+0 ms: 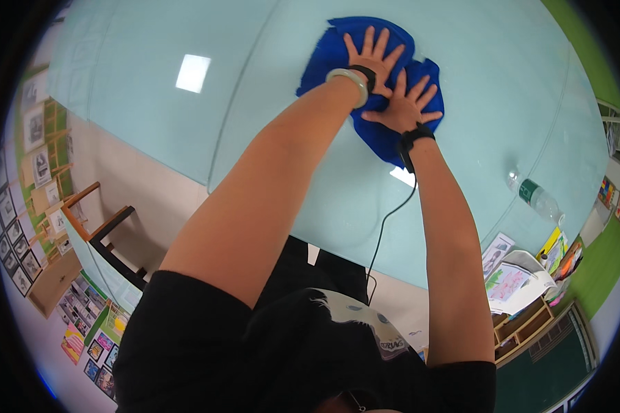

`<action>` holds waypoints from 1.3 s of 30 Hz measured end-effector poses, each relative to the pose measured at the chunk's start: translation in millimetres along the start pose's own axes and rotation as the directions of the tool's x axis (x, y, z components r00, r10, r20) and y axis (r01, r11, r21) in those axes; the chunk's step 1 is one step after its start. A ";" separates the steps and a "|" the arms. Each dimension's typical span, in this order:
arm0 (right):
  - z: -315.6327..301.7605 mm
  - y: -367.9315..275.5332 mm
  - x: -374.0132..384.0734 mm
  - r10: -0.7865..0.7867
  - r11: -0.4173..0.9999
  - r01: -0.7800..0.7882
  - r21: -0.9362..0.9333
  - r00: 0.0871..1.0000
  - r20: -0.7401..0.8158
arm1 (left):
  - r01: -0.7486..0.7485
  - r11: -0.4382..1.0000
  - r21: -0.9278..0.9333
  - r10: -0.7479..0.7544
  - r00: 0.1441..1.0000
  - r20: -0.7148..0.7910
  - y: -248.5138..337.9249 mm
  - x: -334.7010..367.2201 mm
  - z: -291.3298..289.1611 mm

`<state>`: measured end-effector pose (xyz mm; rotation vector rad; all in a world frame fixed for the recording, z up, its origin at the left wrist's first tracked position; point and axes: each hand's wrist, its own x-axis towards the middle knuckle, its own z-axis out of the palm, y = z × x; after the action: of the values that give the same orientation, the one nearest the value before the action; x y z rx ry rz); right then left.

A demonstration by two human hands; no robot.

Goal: The person wipes a glass wall and a table with a blue cloth before handling several drawings.

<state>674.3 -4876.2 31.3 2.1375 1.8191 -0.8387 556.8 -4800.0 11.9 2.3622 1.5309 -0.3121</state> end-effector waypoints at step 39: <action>93.7 197.4 -210.2 0.031 0.985 -0.037 -0.166 0.999 -0.036 | -0.130 0.992 -0.006 0.130 0.989 0.067 238.8 -196.7 91.2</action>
<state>820.7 -5141.7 30.1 2.0829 1.7941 -0.6228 693.9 -5091.5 27.8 2.4108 1.3395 -0.3566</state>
